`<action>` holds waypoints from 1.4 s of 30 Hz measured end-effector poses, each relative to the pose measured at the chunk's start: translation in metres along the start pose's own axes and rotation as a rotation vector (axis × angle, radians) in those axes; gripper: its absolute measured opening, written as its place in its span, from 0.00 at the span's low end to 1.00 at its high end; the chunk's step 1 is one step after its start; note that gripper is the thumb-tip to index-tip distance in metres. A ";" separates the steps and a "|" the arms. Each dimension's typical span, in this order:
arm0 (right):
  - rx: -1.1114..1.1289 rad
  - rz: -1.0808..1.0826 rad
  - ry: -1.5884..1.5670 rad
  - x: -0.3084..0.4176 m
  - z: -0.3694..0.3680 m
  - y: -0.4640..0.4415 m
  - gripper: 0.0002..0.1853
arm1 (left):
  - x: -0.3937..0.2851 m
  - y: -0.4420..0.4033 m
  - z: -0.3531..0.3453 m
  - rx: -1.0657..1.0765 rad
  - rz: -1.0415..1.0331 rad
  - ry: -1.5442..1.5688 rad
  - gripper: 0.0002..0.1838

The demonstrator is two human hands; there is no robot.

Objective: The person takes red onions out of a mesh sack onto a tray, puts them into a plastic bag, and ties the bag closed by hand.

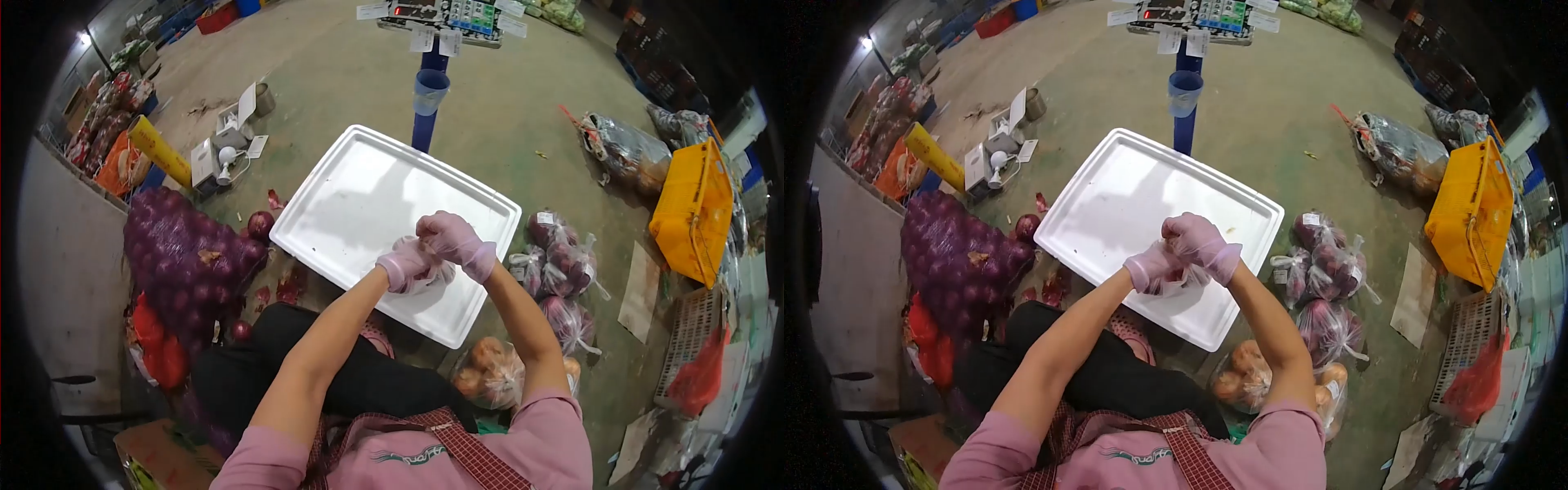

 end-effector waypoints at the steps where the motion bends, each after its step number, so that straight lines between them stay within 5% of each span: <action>1: 0.056 -0.047 -0.101 -0.001 -0.004 0.001 0.08 | 0.008 -0.003 -0.002 0.000 0.007 0.006 0.14; 4: -0.127 -0.364 -0.765 -0.041 -0.010 0.005 0.08 | 0.041 -0.010 -0.006 -0.099 0.080 0.414 0.16; 5: -0.211 -0.231 -0.339 -0.045 -0.003 0.005 0.08 | 0.033 -0.006 -0.002 -0.100 0.081 0.415 0.16; 6: -0.211 -0.232 -0.340 -0.049 -0.004 0.008 0.08 | 0.023 0.000 0.002 -0.088 0.158 0.473 0.16; 10: -0.076 -0.475 -0.627 -0.062 -0.024 0.022 0.06 | 0.026 0.001 -0.004 -0.020 0.363 0.885 0.16; 12: -0.248 -0.472 -0.542 -0.063 -0.021 0.031 0.05 | 0.016 0.005 0.005 -0.049 0.291 0.938 0.13; 14: -0.167 -0.534 -0.794 -0.054 -0.038 0.046 0.05 | 0.010 0.008 0.014 -0.089 0.216 0.995 0.10; 16: -0.030 -0.645 -0.784 -0.046 -0.045 0.054 0.05 | 0.009 0.011 0.015 -0.054 0.240 0.843 0.07; 17: -0.173 -0.653 -0.844 -0.052 -0.040 0.054 0.07 | 0.009 0.011 0.012 -0.052 0.243 0.844 0.07; 19: -0.343 -0.538 -0.973 -0.069 -0.036 0.047 0.13 | 0.003 0.009 0.016 -0.158 0.129 0.397 0.07; 20: -0.267 -0.431 -1.064 -0.050 -0.032 0.046 0.15 | -0.024 0.020 0.028 -0.244 0.032 -0.130 0.08; 22: -0.105 -0.368 -1.257 -0.055 -0.055 0.041 0.19 | -0.032 0.020 0.027 -0.272 -0.150 -0.320 0.09; 24: -0.044 -0.290 -1.394 -0.042 -0.055 0.040 0.12 | -0.034 0.015 0.019 -0.343 -0.365 -0.673 0.09; 29: 0.036 -0.409 -1.266 -0.057 -0.072 0.015 0.12 | -0.025 0.017 0.020 -0.478 -0.454 -0.873 0.08; 31: -0.090 -0.514 -1.255 -0.060 -0.069 0.014 0.13 | -0.029 0.020 0.024 -0.547 -0.478 -0.885 0.08; 34: 0.118 -0.497 -1.176 -0.061 -0.078 0.015 0.14 | -0.018 0.013 0.022 -0.521 -0.354 -1.049 0.07; 38: 0.132 -0.394 -1.081 -0.039 -0.060 0.010 0.15 | -0.016 0.017 0.032 -0.622 -0.331 -0.965 0.06; 42: -0.194 -0.495 -0.893 -0.059 -0.063 -0.002 0.15 | -0.010 0.016 0.043 -0.495 -0.062 -0.925 0.07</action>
Point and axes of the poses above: each hand's wrist, its own y-axis away from the middle knuckle, its own z-axis out of the back of the hand, x = y × z, the point moved 6 cm from there along -y, towards the middle knuckle, and after that the axes turned 2 degrees about -y, right-handed, at the moved point
